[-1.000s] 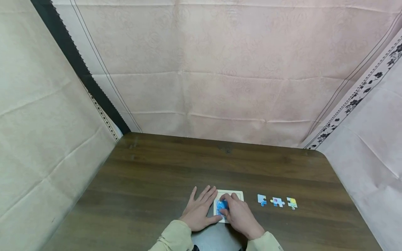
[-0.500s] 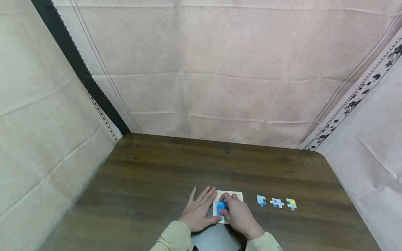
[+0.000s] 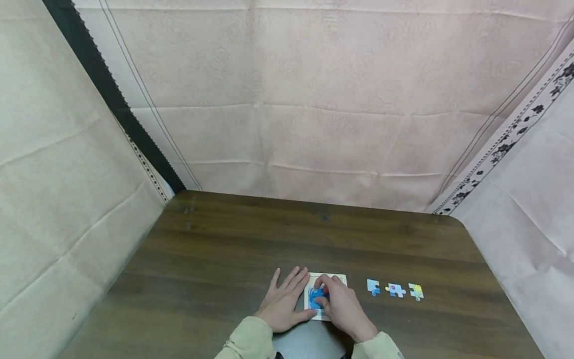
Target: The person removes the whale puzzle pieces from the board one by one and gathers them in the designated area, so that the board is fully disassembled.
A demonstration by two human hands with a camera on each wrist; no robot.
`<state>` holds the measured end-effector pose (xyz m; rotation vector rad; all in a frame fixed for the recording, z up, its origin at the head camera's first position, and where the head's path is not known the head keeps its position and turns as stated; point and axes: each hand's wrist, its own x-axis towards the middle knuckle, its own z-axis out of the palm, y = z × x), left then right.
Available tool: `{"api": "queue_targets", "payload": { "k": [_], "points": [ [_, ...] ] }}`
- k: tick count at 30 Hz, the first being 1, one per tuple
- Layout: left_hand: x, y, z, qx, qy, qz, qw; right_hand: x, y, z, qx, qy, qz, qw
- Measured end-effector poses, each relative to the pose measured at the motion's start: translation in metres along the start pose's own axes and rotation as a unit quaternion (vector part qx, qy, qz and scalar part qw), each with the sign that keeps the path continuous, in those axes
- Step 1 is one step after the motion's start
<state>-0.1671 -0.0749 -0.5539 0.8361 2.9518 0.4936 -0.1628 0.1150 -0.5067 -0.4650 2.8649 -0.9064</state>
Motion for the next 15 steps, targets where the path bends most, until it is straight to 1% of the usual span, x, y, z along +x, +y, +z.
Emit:
{"api": "queue_targets", "payload": {
  "k": [8, 13, 15],
  "points": [
    [-0.0006, 0.0007, -0.0015, -0.006, -0.003, -0.003, 1.0, 0.0015, 0.0041, -0.0023, 0.03, 0.01, 0.012, 0.9994],
    [-0.0014, 0.0016, -0.0029, 0.002, -0.004, -0.003, 1.0, 0.0022, 0.0055, -0.0023, 0.052, 0.023, 0.026, 0.998],
    [-0.0014, 0.0017, -0.0035, 0.004, -0.006, -0.004, 1.0, 0.0027, 0.0058, -0.0026, 0.059, 0.022, 0.032, 0.9975]
  ]
}}
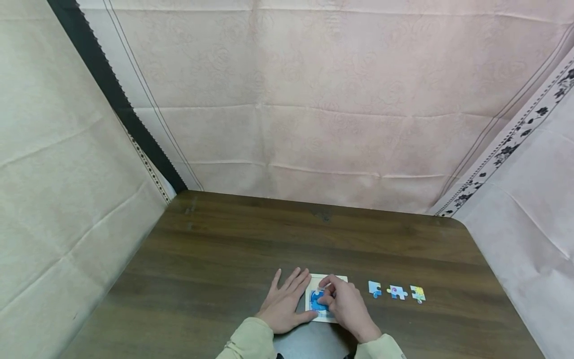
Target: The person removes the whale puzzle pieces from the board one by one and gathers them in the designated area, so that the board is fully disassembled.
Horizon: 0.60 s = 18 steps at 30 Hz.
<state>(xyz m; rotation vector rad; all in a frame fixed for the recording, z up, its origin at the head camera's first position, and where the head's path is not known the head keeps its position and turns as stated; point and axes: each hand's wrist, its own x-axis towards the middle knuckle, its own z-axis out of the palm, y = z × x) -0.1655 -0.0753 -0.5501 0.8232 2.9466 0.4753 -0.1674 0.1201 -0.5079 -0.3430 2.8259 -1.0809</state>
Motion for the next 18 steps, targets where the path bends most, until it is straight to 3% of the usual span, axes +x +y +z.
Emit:
{"api": "queue_targets", "payload": {
  "k": [9, 18],
  "points": [
    [0.0008, -0.0006, 0.0008, 0.001, 0.009, 0.002, 1.0, 0.0028, 0.0013, -0.0042, -0.004, -0.031, -0.013, 0.9994],
    [0.0007, -0.0009, 0.0017, 0.004, 0.005, 0.0, 1.0, 0.0019, 0.001, -0.0046, -0.015, -0.032, -0.031, 0.9989]
  ]
}}
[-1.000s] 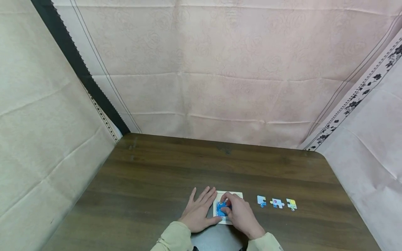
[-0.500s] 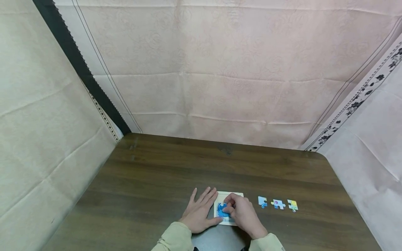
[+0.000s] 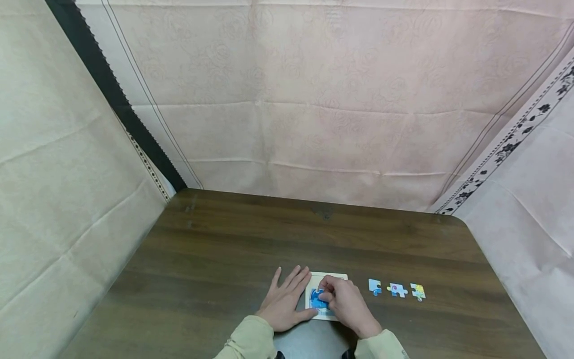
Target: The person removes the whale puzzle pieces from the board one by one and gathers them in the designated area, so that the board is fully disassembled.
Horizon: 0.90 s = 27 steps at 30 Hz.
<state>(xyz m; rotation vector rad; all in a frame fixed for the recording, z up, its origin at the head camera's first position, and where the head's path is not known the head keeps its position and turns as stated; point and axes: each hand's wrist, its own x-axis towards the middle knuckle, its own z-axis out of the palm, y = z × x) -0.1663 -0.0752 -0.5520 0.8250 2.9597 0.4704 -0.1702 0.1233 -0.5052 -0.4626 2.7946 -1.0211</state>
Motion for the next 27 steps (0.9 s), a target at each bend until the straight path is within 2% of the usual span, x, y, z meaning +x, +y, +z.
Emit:
{"api": "queue_targets", "payload": {
  "k": [6, 11, 21, 27],
  "points": [
    [0.0, 0.0004, -0.0022, -0.019, -0.008, -0.002, 0.9998, -0.0003, 0.0008, 0.0, -0.005, 0.005, -0.011, 0.9999],
    [-0.0003, 0.0009, -0.0028, -0.012, -0.004, -0.003, 0.9999, -0.0003, 0.0005, 0.0002, -0.017, 0.012, -0.019, 0.9996],
    [0.0003, 0.0025, -0.0049, -0.004, -0.003, -0.008, 1.0, 0.0003, 0.0008, -0.0016, 0.01, 0.0, 0.014, 0.9999],
    [-0.0009, 0.0028, -0.004, -0.012, 0.011, 0.002, 0.9999, -0.0029, 0.0023, -0.0036, 0.025, -0.003, 0.009, 0.9996]
  ]
}}
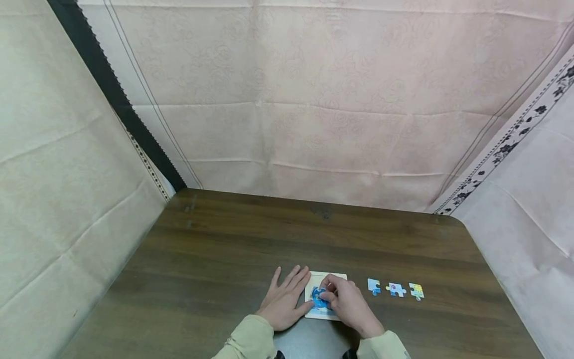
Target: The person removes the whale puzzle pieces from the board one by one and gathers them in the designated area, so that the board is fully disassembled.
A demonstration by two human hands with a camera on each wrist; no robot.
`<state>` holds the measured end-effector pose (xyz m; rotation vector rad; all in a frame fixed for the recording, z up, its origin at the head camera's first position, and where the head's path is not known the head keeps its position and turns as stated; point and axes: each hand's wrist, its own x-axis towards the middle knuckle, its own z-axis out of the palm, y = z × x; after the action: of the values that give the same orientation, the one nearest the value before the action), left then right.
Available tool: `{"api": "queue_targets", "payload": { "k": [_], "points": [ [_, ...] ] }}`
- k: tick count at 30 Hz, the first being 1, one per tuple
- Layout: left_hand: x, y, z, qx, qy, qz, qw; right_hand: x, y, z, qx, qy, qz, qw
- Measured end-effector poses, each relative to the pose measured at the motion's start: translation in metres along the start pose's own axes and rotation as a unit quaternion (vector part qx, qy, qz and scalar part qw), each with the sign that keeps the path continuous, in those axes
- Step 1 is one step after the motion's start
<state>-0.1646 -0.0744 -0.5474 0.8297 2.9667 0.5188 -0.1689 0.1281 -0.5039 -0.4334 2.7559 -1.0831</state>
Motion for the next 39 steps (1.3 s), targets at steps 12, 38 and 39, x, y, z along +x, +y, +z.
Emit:
{"api": "queue_targets", "payload": {
  "k": [12, 38, 39],
  "points": [
    [0.0, -0.005, 0.008, -0.003, 0.009, 0.004, 1.0, -0.006, 0.006, -0.001, 0.084, -0.042, 0.007, 0.9955],
    [0.0, 0.0, 0.002, 0.001, 0.007, -0.002, 1.0, -0.023, 0.023, -0.013, 0.133, 0.051, 0.088, 0.9859],
    [0.0, 0.0, 0.003, 0.001, 0.005, -0.004, 1.0, -0.024, 0.024, -0.013, 0.129, 0.052, 0.096, 0.9856]
  ]
}}
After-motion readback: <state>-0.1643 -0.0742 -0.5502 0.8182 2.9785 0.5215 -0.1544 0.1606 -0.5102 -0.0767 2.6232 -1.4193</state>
